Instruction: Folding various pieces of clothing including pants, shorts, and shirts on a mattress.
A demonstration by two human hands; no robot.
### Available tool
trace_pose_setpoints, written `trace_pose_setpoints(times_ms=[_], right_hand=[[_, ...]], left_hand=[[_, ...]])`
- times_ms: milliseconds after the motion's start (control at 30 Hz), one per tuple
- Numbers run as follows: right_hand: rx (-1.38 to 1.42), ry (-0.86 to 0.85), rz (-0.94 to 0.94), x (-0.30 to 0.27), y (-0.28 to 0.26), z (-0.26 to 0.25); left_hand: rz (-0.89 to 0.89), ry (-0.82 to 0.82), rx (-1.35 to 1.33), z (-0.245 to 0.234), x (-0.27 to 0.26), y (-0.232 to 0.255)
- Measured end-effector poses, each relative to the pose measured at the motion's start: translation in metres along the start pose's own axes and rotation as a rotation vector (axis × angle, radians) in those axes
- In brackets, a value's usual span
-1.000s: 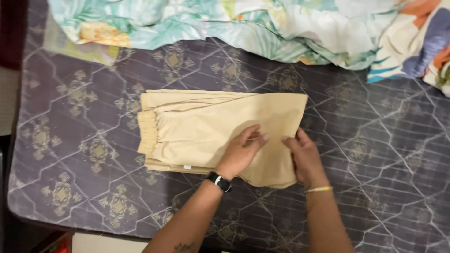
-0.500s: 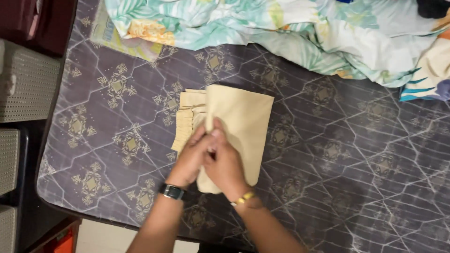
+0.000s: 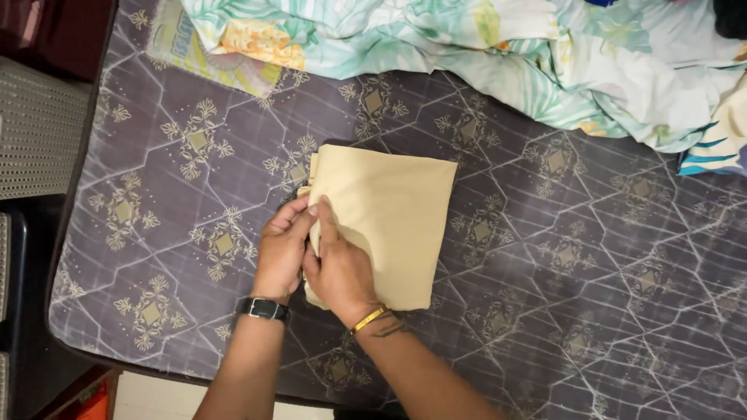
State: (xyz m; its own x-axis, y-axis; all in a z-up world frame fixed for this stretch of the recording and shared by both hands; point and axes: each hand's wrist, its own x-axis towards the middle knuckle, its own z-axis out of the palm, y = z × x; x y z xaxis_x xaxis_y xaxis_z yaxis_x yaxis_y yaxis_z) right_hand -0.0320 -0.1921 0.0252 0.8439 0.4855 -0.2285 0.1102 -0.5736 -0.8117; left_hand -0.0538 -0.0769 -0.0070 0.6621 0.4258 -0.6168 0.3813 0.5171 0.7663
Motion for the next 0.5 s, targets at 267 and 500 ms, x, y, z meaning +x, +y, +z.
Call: trace_pose_setpoints(times_ms=[267,500], right_hand=[[0.159,-0.183,0.035,-0.002,0.003,-0.009],[0.241,-0.019,-0.297,-0.011,0.052,-0.015]], left_hand=[[0.260,0.067,0.276,-0.031,0.017,-0.028],[0.549,0.352,1.063,0.003,-0.014,0.008]])
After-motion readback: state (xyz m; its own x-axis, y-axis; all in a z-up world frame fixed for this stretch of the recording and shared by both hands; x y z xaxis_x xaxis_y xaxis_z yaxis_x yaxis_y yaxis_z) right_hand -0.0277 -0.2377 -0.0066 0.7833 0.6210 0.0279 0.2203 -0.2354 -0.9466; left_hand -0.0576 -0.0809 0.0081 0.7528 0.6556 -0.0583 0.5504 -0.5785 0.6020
